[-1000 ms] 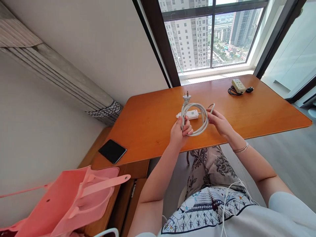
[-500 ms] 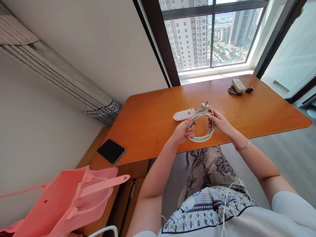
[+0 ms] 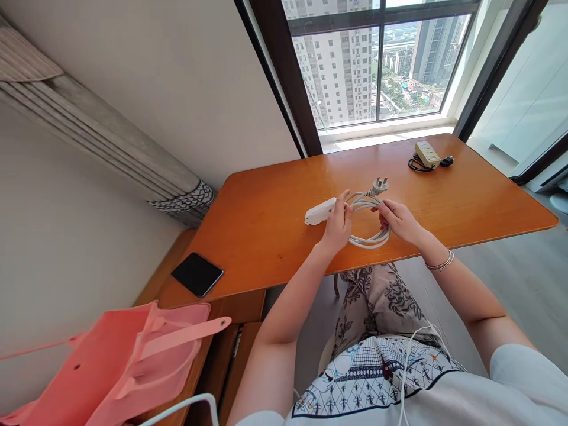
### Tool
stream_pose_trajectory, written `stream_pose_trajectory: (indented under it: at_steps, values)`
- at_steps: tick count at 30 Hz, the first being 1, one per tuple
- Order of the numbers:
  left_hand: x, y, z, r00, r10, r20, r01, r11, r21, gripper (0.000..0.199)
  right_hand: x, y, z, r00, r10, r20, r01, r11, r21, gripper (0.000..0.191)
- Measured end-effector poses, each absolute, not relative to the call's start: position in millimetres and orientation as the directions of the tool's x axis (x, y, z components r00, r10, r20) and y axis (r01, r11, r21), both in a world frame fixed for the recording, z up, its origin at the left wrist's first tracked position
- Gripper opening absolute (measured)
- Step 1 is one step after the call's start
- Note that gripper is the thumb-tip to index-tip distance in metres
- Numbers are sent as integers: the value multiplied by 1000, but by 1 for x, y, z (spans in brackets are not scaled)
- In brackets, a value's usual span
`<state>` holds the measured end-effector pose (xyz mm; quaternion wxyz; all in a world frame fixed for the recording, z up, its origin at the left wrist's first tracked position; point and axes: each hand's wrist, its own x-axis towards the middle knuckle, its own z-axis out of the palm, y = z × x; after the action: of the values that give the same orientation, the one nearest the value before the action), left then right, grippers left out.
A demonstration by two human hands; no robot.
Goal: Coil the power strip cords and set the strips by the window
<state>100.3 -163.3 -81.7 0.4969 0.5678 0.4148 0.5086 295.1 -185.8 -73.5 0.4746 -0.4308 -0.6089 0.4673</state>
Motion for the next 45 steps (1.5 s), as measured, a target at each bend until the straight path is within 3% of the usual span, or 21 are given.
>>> stream_pose_trajectory:
  at_steps: [3, 8, 15, 17, 23, 28, 31, 34, 37, 40, 45]
  values:
    - [101, -159, -81, 152, 925, 349, 140, -370, 919, 34, 296, -187, -74, -192, 959, 209, 107, 232, -967, 54]
    - [97, -148, -78, 336, 881, 333, 256, -426, 868, 45, 299, -190, -74, -209, 949, 234, 114, 262, -958, 50]
    - [100, -145, -67, 317, 865, 389, 580, -501, 642, 22, 298, -189, -77, -133, 957, 257, 127, 273, -953, 49]
    - [99, -145, -63, 332, 857, 393, 599, -514, 614, 17, 298, -187, -79, -120, 963, 243, 112, 256, -960, 51]
    - [88, -145, -50, 527, 846, 76, 349, -297, 889, 16, 298, -182, -78, -112, 970, 216, 34, 221, -975, 51]
    - [89, -150, -36, 590, 806, 56, 180, -198, 963, 21, 299, -177, -70, -97, 973, 212, -143, 197, -970, 46]
    - [97, -156, -26, 514, 853, 88, 68, -142, 988, 28, 292, -173, -74, -20, 991, 134, -333, 119, -935, 57]
    - [104, -164, -14, 416, 904, 99, -117, -55, 992, 32, 277, -173, -91, -60, 998, 10, -457, -19, -889, 63]
    - [109, -170, -1, 270, 960, 80, -296, 4, 955, 33, 256, -182, -111, -214, 977, -19, -432, -112, -895, 60]
    - [110, -166, 2, 75, 993, 89, -405, -52, 913, 34, 240, -199, -120, -428, 903, 17, -430, -187, -883, 72]
    - [100, -142, -22, -146, 979, 144, -402, -191, 896, 36, 239, -232, -112, -438, 899, 9, -463, -216, -860, 96]
